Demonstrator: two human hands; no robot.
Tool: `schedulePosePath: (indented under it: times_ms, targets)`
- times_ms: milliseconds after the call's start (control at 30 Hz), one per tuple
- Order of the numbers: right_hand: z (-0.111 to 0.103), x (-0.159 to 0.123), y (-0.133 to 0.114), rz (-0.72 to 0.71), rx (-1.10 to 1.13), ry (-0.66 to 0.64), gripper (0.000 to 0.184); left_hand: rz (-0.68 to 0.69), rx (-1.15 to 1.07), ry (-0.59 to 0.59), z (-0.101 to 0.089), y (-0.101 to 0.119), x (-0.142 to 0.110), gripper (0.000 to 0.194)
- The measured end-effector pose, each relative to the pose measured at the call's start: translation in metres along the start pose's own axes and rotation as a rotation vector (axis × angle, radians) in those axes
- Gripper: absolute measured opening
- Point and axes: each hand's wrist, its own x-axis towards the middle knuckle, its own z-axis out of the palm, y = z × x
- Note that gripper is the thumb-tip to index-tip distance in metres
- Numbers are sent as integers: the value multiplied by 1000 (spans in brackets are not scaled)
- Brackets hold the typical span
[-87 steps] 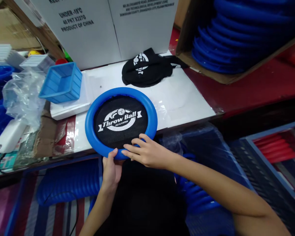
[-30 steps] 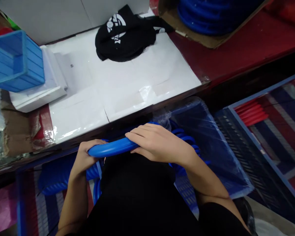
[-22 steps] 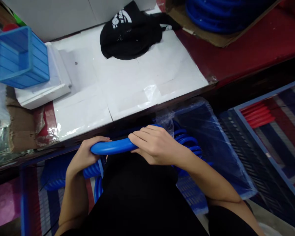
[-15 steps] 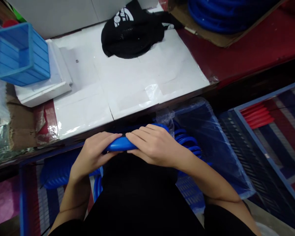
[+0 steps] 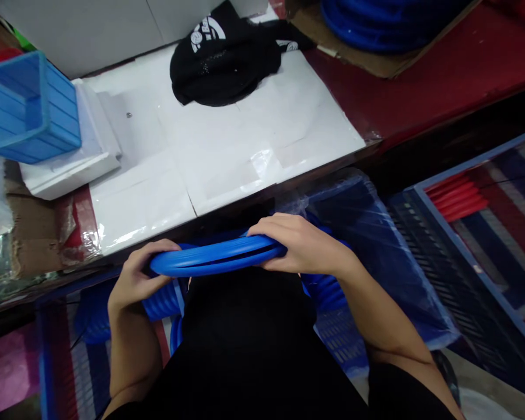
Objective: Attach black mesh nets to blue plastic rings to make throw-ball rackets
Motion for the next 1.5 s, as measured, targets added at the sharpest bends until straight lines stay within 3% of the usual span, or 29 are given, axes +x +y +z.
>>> schedulePosePath:
  times_ms: [100,167,367,533,800,1033,1167,1267,1367,1500]
  targets:
    - [0,5,-8,-4,-24,-21,31,66,162,-152,8,22,16,44]
    - [-3,4,-13,22,-54,-38,31,111,208,-175,12,29,23,45]
    - [-10,-2,-26,65,-119,-111,38,224,242,-139,20,32,28,42]
    - [-5,10,-41,-11,-118,-139,55,262,263,-144,27,34,30,39]
    - [5,23,-47,-102,-281,-43,28,297,368,-39,33,39,33,46]
    - [14,25,-48,-130,-337,27,29,273,331,32,37,39,29,40]
    - [0,20,-37,-14,-221,-6,51,284,283,85,28,26,24,45]
    - [-17,9,-15,101,-76,-21,64,360,102,242,12,4,14,41]
    - [-21,-1,7,131,41,9,45,337,-50,330,-4,-15,2,37]
    - [-2,-1,12,66,108,61,21,157,27,133,-3,-5,2,50]
